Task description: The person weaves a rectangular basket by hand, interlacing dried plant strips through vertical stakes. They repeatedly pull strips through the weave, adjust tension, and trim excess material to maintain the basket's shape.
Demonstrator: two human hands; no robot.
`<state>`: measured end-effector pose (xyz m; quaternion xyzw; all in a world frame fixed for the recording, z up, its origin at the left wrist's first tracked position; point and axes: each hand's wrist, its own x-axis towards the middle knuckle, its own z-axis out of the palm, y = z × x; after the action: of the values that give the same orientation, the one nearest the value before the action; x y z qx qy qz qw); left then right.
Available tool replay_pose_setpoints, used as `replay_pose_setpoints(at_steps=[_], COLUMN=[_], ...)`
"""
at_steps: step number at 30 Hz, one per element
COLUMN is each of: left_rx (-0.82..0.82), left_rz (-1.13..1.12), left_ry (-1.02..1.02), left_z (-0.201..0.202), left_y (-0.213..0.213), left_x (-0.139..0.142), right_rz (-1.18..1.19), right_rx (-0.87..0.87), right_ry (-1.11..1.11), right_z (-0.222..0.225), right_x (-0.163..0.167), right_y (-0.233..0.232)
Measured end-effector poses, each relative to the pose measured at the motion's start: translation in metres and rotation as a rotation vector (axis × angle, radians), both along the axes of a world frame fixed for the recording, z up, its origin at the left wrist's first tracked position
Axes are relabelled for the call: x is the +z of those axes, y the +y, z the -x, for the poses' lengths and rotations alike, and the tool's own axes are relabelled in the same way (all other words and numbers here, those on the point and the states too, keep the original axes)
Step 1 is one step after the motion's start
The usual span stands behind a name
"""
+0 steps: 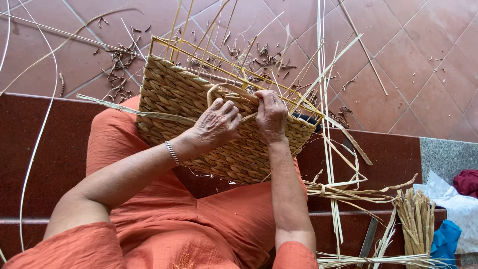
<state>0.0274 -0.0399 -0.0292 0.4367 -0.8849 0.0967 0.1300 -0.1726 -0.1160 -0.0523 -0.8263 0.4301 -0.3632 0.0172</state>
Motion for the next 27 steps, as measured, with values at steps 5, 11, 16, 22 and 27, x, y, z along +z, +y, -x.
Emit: replay_pose_setpoints(at_steps=[5, 11, 16, 22, 27], left_rx=[0.128, 0.212, 0.149, -0.014, 0.156], left_rz=[-0.098, 0.043, 0.599, 0.234, -0.305], left_ry=[-0.078, 0.191, 0.278, 0.108, 0.390], left_z=[-0.007, -0.020, -0.010, 0.018, 0.037], left_y=[-0.013, -0.027, -0.008, -0.024, -0.079], left_x=[-0.013, 0.018, 0.048, 0.028, 0.008], right_rz=[-0.398, -0.247, -0.364, -0.527, -0.551], right_rx=[0.148, 0.213, 0.052, 0.065, 0.080], right_ry=[-0.041, 0.162, 0.004, -0.096, -0.116], right_z=[0.021, 0.020, 0.013, 0.021, 0.020], right_x=[0.040, 0.050, 0.036, 0.046, 0.046], right_y=[0.008, 0.010, 0.009, 0.013, 0.012])
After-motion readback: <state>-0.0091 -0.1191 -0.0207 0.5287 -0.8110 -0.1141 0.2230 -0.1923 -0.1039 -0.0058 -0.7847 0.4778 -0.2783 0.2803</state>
